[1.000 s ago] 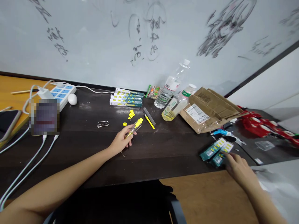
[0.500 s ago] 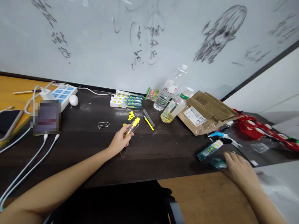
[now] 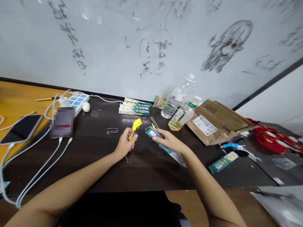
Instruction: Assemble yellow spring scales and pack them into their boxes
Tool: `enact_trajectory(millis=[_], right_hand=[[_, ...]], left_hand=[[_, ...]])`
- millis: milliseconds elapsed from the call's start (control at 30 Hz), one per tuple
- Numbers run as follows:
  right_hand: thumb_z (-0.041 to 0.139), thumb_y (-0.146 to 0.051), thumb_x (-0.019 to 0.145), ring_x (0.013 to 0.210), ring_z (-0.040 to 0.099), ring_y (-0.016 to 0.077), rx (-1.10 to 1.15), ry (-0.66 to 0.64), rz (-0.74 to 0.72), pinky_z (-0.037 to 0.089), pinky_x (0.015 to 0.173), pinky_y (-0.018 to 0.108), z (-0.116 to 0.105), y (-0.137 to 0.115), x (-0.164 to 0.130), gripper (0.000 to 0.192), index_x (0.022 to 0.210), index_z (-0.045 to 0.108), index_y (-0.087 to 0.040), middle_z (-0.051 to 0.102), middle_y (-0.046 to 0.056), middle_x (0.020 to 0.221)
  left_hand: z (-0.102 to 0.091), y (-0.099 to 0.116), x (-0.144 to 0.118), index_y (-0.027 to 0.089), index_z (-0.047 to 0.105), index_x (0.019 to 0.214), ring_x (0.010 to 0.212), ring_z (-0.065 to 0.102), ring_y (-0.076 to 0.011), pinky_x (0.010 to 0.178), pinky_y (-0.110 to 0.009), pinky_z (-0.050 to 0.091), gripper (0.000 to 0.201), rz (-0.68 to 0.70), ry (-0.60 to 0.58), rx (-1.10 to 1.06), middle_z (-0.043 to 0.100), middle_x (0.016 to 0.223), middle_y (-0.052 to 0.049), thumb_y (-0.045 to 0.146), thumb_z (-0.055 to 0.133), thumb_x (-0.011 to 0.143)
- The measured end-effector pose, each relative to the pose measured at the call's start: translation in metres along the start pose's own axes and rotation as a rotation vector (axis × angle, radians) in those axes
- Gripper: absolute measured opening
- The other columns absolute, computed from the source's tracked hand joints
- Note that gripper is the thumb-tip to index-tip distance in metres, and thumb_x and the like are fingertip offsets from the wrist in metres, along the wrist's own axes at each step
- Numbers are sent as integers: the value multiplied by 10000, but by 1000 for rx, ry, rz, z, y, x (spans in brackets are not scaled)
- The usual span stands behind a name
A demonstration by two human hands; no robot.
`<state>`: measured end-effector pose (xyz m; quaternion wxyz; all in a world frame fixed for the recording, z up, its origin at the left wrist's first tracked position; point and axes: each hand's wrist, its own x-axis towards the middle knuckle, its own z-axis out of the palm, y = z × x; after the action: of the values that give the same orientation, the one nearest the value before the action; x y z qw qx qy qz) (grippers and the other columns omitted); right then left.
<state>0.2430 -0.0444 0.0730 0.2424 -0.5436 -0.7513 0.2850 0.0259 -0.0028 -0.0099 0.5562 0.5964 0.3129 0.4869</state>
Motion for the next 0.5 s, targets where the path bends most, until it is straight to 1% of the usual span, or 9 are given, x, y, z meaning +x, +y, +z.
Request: enact_trajectory(millis=[67,133,167,200,267,333,367,433,500], right_hand=[[518,-522,842,613,532,117,106,-175,2,461,592,247,12,3,20,383,963,573,-162,558,5,794],[510,-528,845,567,528,104,199,-258,17,467,546,244,24,9,31,419,1045,557,-163,555,5,805],[504,-524,850,570,533,103,226,-260,16,475,548,245,29,13,33,431,1085,545,-165,561,9,825],[509,-513,853,598,547,108,235,-235,6,486,574,252,34,16,34,436,1116,535,-167,574,17,860],[547,-477,844,732,589,138,202,-155,-42,501,695,279,39,22,31,430,1146,530,-171,601,37,954],[590,-438,827,900,599,177,136,-83,-92,473,834,310,40,24,27,429,1163,531,-176,615,50,1052],[602,-425,823,954,595,190,99,-71,-107,455,874,320,39,24,24,433,1174,531,-181,619,52,1083],[609,-412,822,978,603,201,13,-80,-119,447,885,326,38,23,20,447,1204,523,-196,628,55,1109],[610,-405,825,984,612,209,-105,-76,-126,454,869,328,40,21,18,463,1237,514,-216,628,62,1136]], left_hand=[[-1,-1,0,201,412,874,375,437,-19,301,-114,292,268,13,44,32,492,689,76,406,573,814],[-2,-3,1,197,431,886,396,453,-23,319,-113,307,262,16,71,61,497,692,71,382,594,797],[-3,-4,1,195,438,889,404,454,-22,332,-113,318,257,14,79,75,497,691,70,368,602,791],[-3,-4,2,194,444,890,409,451,-20,345,-113,330,252,10,84,89,498,691,71,356,607,787],[-4,-5,3,193,453,888,417,446,-16,370,-116,353,243,-1,84,116,501,692,72,343,612,781],[-4,-5,3,193,461,890,422,448,-19,383,-118,366,242,-17,66,147,500,682,75,338,618,776],[-4,-4,4,192,467,902,425,451,-21,384,-118,368,247,-24,55,161,500,675,74,336,622,774],[-5,-3,5,186,482,932,420,449,-27,365,-117,357,264,-44,30,190,501,658,69,337,627,771],[-5,-1,6,177,505,961,414,453,-39,330,-120,337,278,-71,-20,221,503,644,58,352,622,778]])
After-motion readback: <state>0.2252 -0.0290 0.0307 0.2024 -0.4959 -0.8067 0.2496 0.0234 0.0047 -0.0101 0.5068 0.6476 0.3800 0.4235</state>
